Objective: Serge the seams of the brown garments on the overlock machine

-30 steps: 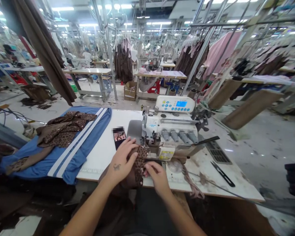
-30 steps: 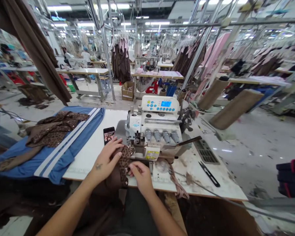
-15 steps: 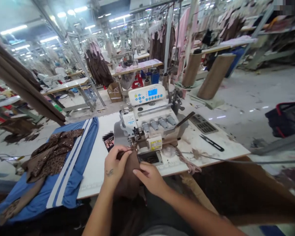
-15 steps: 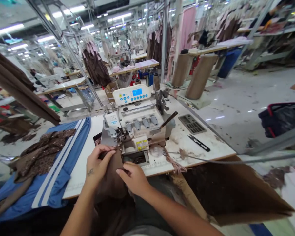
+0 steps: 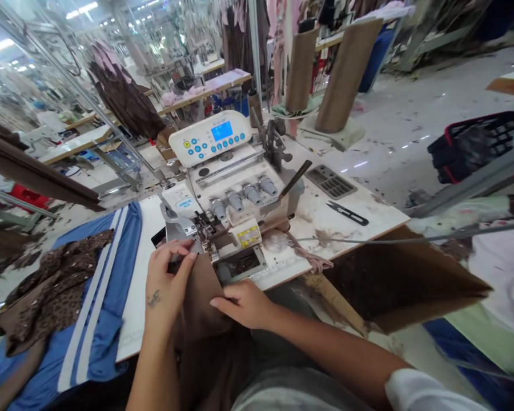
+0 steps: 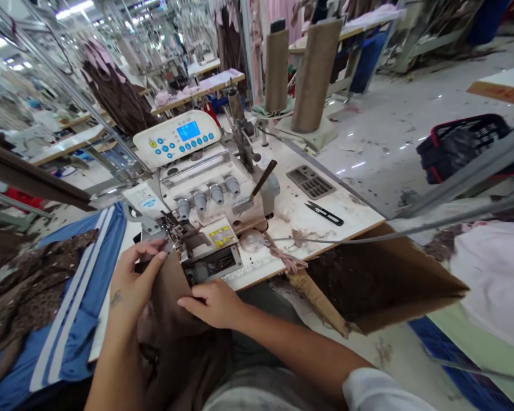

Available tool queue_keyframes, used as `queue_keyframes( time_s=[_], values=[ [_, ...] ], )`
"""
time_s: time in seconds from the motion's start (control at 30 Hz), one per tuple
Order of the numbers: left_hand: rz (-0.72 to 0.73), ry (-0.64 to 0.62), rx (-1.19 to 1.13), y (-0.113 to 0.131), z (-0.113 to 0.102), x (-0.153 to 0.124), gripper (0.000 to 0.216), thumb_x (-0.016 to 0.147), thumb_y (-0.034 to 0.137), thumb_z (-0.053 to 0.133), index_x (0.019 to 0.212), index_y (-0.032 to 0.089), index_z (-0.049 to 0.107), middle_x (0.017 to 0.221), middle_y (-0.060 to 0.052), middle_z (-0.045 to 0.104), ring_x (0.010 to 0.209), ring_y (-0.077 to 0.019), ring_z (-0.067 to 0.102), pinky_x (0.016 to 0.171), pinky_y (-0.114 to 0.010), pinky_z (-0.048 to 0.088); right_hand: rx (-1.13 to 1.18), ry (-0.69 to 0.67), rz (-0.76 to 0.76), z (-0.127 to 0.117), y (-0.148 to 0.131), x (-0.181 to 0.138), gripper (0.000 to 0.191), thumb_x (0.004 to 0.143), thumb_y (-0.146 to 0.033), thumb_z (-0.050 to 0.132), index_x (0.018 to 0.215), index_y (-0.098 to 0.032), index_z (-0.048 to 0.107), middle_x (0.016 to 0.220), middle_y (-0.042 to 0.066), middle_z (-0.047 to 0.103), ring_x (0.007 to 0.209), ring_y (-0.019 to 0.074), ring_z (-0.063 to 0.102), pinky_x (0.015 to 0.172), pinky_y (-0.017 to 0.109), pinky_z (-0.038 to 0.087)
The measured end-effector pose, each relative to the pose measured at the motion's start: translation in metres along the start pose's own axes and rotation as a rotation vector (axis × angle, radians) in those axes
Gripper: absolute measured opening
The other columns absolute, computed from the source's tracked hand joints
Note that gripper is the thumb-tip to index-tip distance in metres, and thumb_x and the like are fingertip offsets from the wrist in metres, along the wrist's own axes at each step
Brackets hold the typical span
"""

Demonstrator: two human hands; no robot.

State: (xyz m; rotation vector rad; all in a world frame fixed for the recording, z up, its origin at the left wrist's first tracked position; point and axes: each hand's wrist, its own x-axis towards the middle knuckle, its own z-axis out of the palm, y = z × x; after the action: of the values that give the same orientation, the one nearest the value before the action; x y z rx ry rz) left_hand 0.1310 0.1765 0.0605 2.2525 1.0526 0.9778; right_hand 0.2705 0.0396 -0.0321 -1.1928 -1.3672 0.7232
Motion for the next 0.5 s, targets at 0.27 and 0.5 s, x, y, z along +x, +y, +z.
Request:
queue_keyframes(
  time_s=[0.27,0.5],
  values=[
    [-0.074,-0.091,-0.037,-0.003,0.010,0.026,0.022,0.092,0.043,0.068,0.088,0.023,0.064,0.145,-0.010,0.058,0.150,-0.0310,0.040,0.126,-0.052,0.026,0.004,0.179,0.086,0.004,0.003,0.005,0.064,0.101,-0.056,0.060,0.057,-0.021,0.029,0.054,-0.007,0.024,0.053,0.0103,0.028,0.052,0.026,0.020],
    [-0.405,0.084,-0.368,-0.039,-0.014,-0.046,0.060,0.100,0.067,0.045,0.142,0.027,0.058,0.162,-0.011,0.048,0.150,-0.0289,0.045,0.126,-0.049,0.032,-0.052,0.119,0.032,0.004,0.003,-0.002,0.064,0.103,-0.062,0.055,0.058,-0.021,0.035,0.054,-0.005,0.034,0.053,0.0111,0.037,0.054,0.027,0.024]
  ],
)
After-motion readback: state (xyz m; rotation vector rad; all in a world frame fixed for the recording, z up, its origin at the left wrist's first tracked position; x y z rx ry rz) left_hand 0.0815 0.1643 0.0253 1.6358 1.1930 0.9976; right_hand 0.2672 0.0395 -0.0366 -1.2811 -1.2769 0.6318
